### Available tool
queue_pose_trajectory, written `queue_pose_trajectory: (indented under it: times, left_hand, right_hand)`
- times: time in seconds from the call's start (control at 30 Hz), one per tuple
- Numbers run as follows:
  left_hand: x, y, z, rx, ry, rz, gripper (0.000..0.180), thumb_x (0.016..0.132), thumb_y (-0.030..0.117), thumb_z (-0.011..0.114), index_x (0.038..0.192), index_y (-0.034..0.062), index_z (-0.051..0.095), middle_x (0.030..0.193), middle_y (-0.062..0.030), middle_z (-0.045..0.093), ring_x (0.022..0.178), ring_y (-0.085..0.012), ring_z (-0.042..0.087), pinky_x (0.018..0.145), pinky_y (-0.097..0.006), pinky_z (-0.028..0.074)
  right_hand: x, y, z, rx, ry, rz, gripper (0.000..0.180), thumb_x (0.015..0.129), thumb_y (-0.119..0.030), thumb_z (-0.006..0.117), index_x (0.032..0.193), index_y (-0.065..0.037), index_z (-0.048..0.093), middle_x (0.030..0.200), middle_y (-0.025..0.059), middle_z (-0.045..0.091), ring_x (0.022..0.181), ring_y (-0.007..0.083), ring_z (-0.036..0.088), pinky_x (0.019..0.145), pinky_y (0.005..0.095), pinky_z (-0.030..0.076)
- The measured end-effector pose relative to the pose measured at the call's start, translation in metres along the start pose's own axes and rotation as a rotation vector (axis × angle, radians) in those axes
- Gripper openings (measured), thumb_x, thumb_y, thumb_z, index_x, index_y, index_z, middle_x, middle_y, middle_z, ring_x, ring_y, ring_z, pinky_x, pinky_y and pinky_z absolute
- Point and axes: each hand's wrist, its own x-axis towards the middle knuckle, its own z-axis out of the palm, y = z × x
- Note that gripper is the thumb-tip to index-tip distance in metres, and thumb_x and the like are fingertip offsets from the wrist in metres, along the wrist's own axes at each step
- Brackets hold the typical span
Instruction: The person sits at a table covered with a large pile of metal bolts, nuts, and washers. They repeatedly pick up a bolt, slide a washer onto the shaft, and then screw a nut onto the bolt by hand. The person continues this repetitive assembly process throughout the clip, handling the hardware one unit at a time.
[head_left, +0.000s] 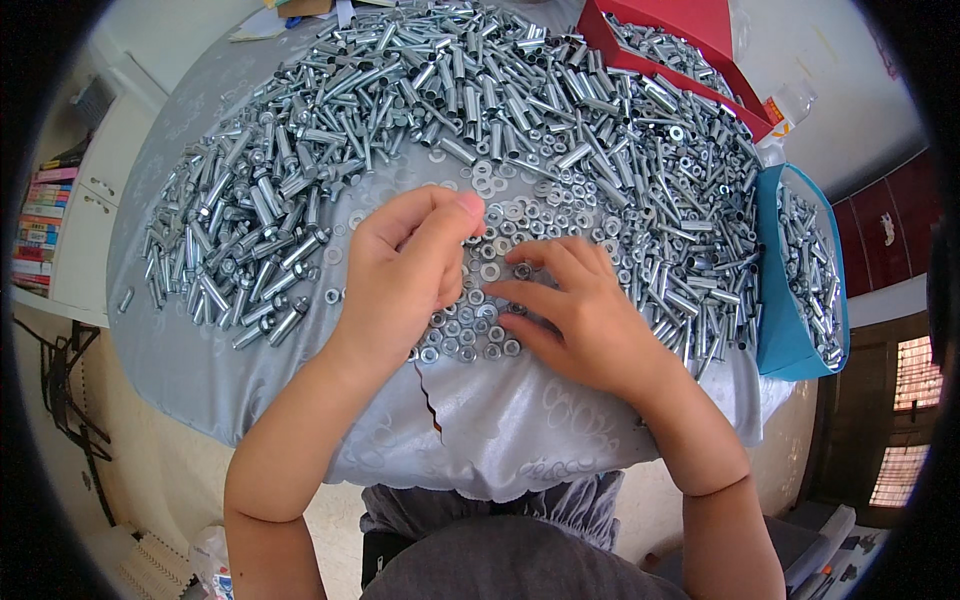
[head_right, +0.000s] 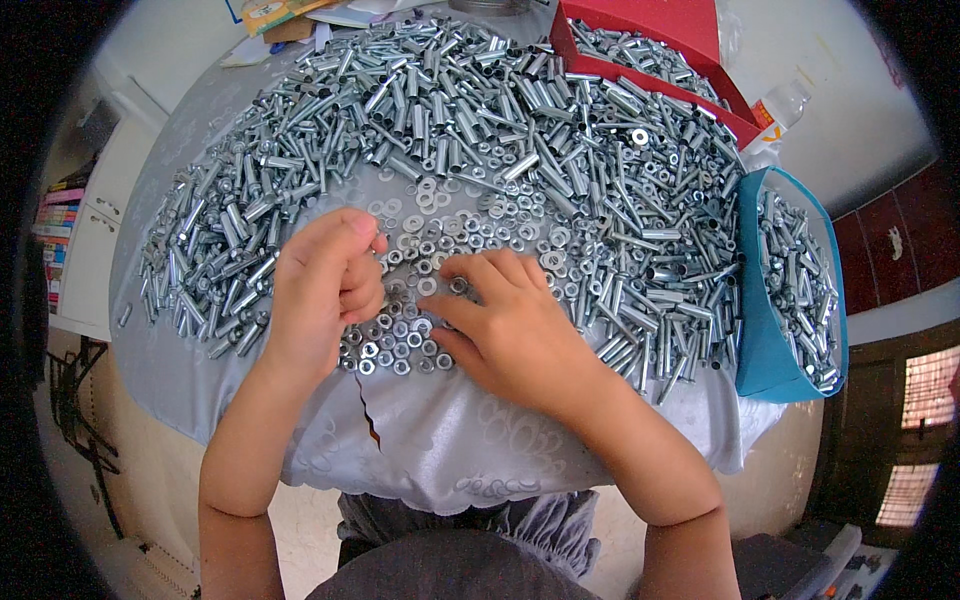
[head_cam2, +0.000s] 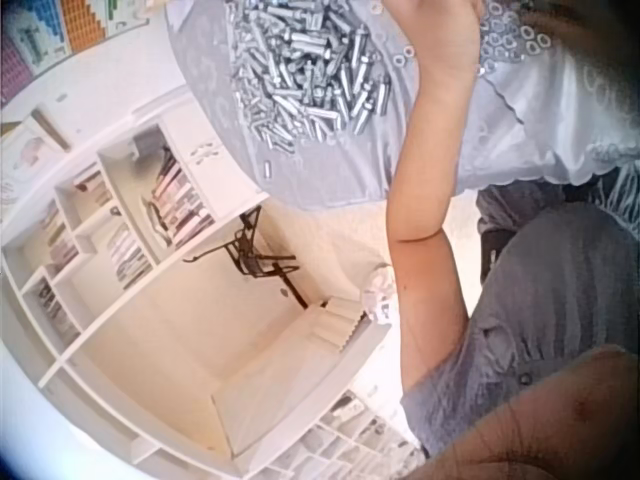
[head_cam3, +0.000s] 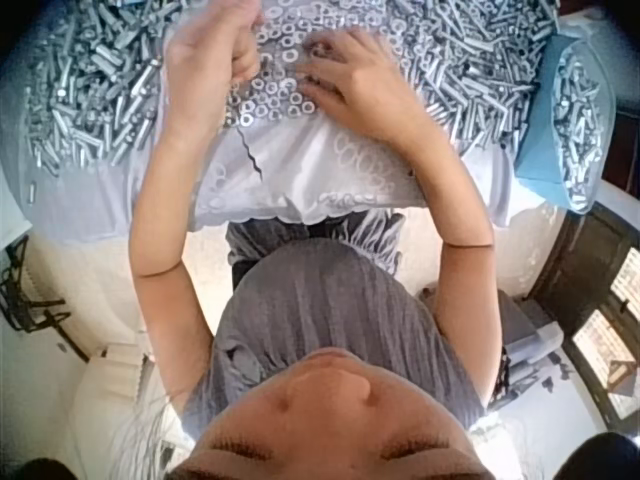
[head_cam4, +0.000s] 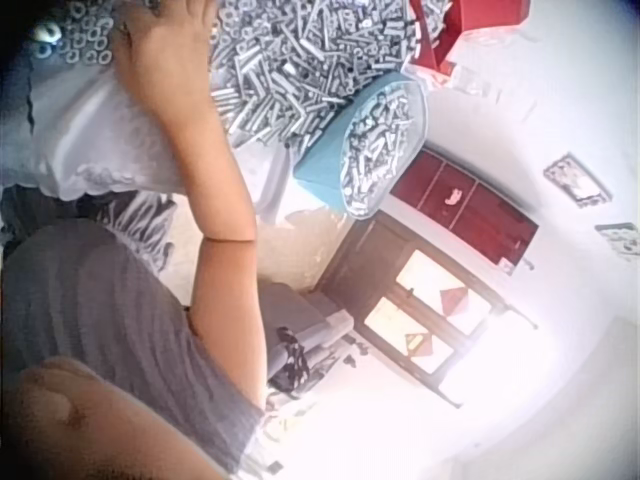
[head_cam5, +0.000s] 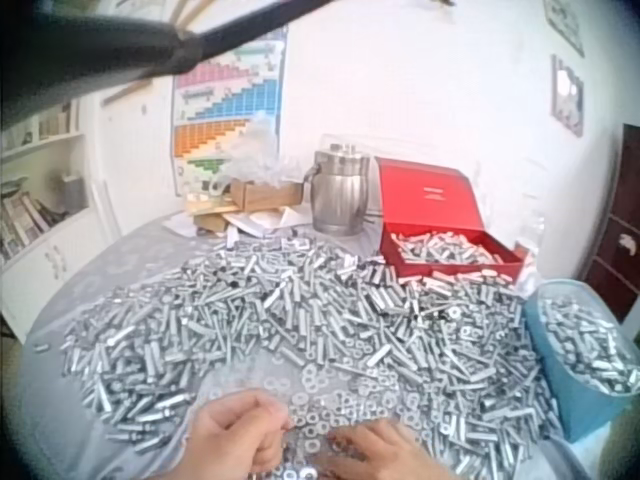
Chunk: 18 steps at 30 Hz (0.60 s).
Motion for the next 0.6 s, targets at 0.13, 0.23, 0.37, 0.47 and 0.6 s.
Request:
queue_pose_trajectory:
  times: [0.13,0.23,0.37,0.47,0.6]
  left_hand:
    - [-0.0003,-0.0003,-0.0005,0.018,0.006,0.006,0.017,0.084,0.016,0.055,0.072,0.0035,0.054,0.045,0.0075,0.033,0.037,-0.0001,0.026,0.036,-0.019,0.02]
    - [0.0013,-0.0011,0.0005,0.008,0.008,0.002,0.018,0.084,0.016,0.055,0.072,0.0034,0.054,0.046,0.0076,0.033,0.038,-0.0001,0.025,0.037,-0.019,0.02]
    - [0.001,-0.0003,-0.0001,0.053,0.007,-0.009,0.018,0.085,0.017,0.053,0.073,0.003,0.052,0.046,0.0072,0.031,0.038,-0.001,0.024,0.037,-0.02,0.02]
    - [0.0024,-0.0024,-0.0006,0.135,-0.005,-0.003,0.02,0.086,0.02,0.05,0.077,0.0018,0.05,0.046,0.0064,0.027,0.037,-0.0029,0.022,0.036,-0.021,0.019]
    - [0.0029,-0.0026,-0.0002,0.201,0.005,-0.008,0.019,0.086,0.018,0.051,0.078,0.0015,0.051,0.046,0.006,0.03,0.037,-0.0028,0.024,0.036,-0.02,0.02]
  right_hand:
    - [0.0002,0.0005,0.003,-0.001,0.0,-0.018,0.027,0.069,-0.012,0.067,0.096,-0.014,0.066,0.102,0.0072,0.054,0.093,0.026,0.049,0.082,0.036,0.038]
    - [-0.001,0.0027,0.0043,-0.002,0.006,-0.021,0.022,0.07,-0.014,0.066,0.093,-0.013,0.066,0.1,0.0061,0.054,0.094,0.024,0.049,0.081,0.035,0.037]
    - [0.0014,0.003,0.0056,0.043,0.007,-0.042,0.023,0.068,-0.011,0.067,0.091,-0.011,0.065,0.098,0.0065,0.055,0.091,0.0253,0.05,0.079,0.0359,0.04]
    - [0.0023,0.0024,0.0074,0.081,0.004,-0.027,0.019,0.067,-0.009,0.068,0.085,-0.008,0.062,0.096,0.0069,0.055,0.089,0.0252,0.051,0.078,0.0355,0.041]
    - [0.0036,0.0023,0.0023,0.116,0.03,-0.031,0.016,0.067,-0.008,0.068,0.08,-0.006,0.059,0.092,0.0066,0.056,0.088,0.0249,0.052,0.078,0.0352,0.041]
